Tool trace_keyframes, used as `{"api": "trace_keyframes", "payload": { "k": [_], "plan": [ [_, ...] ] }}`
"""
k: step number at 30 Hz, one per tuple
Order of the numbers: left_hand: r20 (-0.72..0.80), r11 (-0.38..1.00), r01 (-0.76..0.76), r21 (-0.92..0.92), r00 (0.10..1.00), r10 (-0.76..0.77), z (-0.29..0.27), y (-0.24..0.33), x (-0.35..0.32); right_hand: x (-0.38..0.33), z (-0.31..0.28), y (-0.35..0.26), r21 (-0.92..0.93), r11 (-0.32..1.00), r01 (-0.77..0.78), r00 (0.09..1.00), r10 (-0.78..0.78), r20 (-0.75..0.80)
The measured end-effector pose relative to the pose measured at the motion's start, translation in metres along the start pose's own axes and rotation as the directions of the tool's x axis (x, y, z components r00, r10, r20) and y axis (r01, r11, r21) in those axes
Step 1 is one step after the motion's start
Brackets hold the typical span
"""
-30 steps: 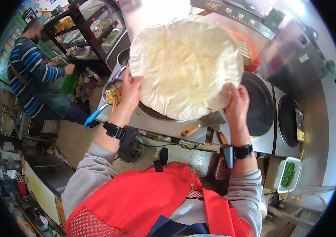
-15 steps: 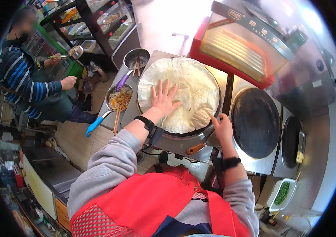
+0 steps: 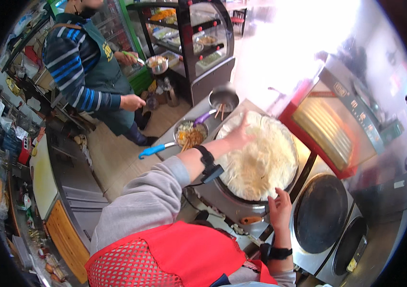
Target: The person assembles wraps by spreading a cooked vegetable and egg mixture onto thin flatbreads on a griddle, then adds seasonings and sauces. They use chopsticks and a spatula to handle the ingredients and a ladle to transfer the mixture.
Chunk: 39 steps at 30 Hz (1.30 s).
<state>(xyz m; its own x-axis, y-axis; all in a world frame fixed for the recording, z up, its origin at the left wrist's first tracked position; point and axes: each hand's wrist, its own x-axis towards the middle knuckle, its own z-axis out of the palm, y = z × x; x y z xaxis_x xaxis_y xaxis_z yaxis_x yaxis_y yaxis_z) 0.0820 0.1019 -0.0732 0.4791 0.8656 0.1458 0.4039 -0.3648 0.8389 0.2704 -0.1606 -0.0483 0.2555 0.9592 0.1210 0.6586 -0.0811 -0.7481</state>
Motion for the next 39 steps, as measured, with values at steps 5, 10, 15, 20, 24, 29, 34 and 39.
{"api": "trace_keyframes", "payload": {
  "k": [5,10,15,20,24,29,34,39],
  "plan": [
    [-0.406,0.966,-0.145,-0.212,0.913,0.048,-0.171,0.046,0.071,-0.008,-0.017,0.004,0.038,0.999,-0.013,0.996,0.017,-0.09],
    [-0.239,0.971,-0.119,-0.205,0.968,0.068,-0.276,0.148,0.08,-0.019,-0.032,0.015,0.098,0.992,-0.075,0.982,0.091,-0.167],
    [0.494,0.96,-0.28,0.024,0.838,0.232,-0.176,0.263,0.071,-0.017,-0.04,0.019,0.091,0.981,-0.173,0.966,0.187,-0.176],
    [0.679,0.867,-0.426,-0.257,0.559,0.476,-0.07,0.353,0.078,-0.035,-0.055,0.02,0.142,0.984,-0.103,0.958,0.137,-0.252],
    [0.739,0.906,-0.386,-0.174,0.557,0.379,-0.002,0.316,0.092,-0.089,-0.08,0.043,0.226,0.922,-0.313,0.883,0.371,-0.288],
    [0.839,0.971,-0.203,0.128,0.545,0.004,0.089,0.216,0.032,-0.193,-0.137,0.13,0.552,0.681,-0.48,0.649,0.7,-0.298],
    [0.881,0.999,0.037,0.037,0.471,-0.05,0.156,0.169,-0.04,-0.281,-0.251,0.27,0.836,0.45,-0.313,0.219,0.891,-0.398],
    [0.713,0.913,0.4,-0.083,0.664,-0.226,0.212,0.18,-0.113,-0.32,-0.399,0.427,0.857,0.506,-0.095,-0.021,0.86,-0.51]
  ]
}}
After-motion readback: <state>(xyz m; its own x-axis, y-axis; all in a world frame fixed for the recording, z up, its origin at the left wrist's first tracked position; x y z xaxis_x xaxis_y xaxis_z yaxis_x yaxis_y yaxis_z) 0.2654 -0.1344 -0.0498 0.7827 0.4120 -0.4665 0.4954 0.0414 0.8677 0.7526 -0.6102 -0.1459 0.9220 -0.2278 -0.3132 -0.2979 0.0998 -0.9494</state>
